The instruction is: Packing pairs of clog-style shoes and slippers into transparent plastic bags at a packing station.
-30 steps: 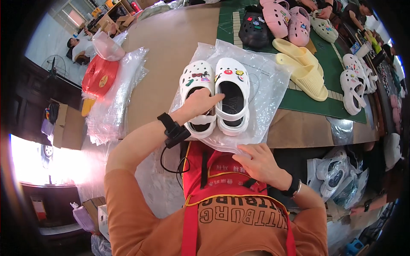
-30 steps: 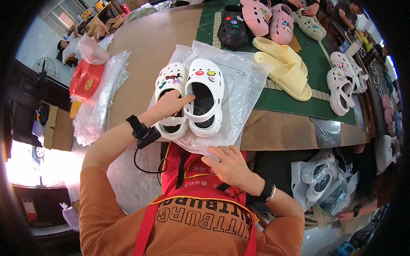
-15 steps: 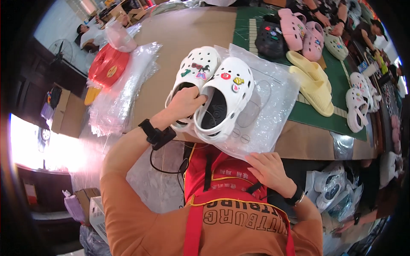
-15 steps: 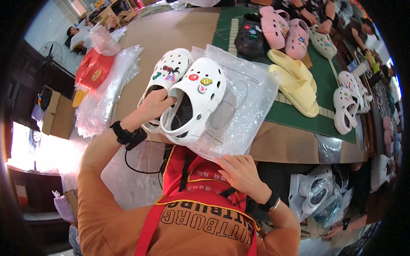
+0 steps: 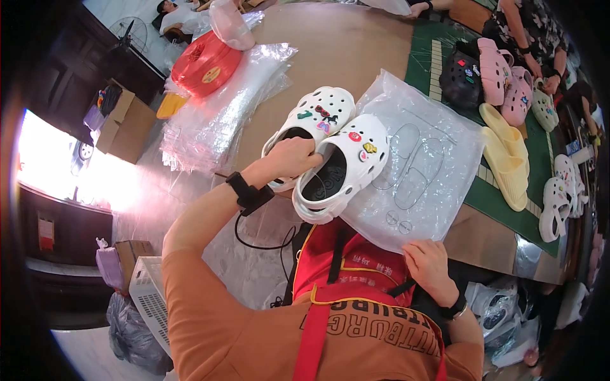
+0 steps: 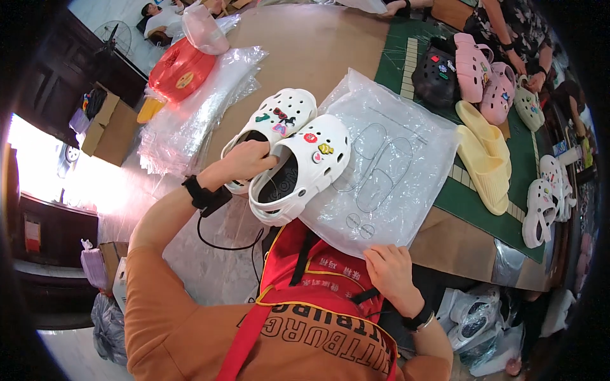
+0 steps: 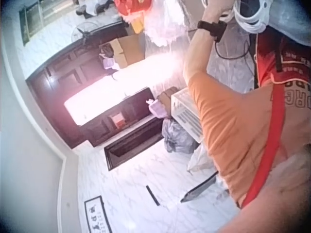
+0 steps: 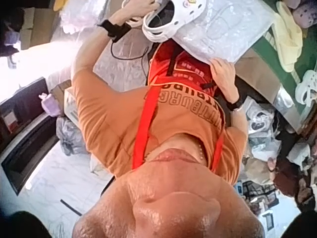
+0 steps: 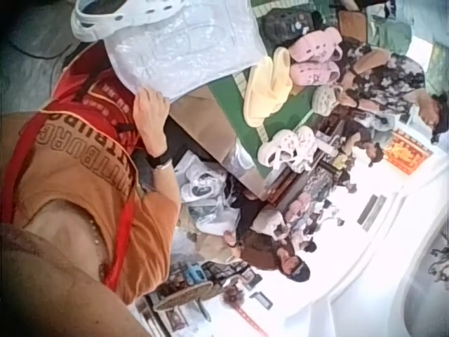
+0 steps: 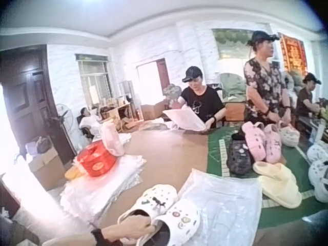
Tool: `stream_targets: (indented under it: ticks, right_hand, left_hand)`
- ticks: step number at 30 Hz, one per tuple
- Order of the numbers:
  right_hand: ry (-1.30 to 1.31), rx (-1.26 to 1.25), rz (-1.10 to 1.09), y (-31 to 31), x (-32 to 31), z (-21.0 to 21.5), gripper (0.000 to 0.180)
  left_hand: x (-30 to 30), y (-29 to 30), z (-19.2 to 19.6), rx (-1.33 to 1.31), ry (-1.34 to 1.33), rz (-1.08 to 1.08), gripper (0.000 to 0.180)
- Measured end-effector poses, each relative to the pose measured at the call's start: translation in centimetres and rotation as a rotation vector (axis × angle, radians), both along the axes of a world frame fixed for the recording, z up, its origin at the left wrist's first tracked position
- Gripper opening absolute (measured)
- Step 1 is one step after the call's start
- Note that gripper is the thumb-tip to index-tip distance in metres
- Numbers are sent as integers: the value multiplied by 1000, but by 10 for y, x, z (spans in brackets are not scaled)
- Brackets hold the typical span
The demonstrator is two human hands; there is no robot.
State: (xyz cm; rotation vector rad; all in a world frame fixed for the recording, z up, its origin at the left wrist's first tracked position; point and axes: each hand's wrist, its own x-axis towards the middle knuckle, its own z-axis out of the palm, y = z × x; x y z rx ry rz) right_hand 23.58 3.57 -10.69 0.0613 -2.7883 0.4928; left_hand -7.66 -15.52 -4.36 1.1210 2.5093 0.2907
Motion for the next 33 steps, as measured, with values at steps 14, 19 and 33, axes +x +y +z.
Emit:
stream_targets:
  ticks: [14, 19, 33]
  right_hand:
    - [-112, 52, 53, -11, 6, 13, 15]
    - [-57, 24, 30, -6, 11, 6, 11]
    - [-5, 112, 108, 1, 10, 1, 21]
  left_hand:
    - [7, 7, -4, 1, 13, 40, 47]
    - [9, 5, -6, 32, 22, 22, 44]
    - [36, -22, 6, 408, 341, -113, 34]
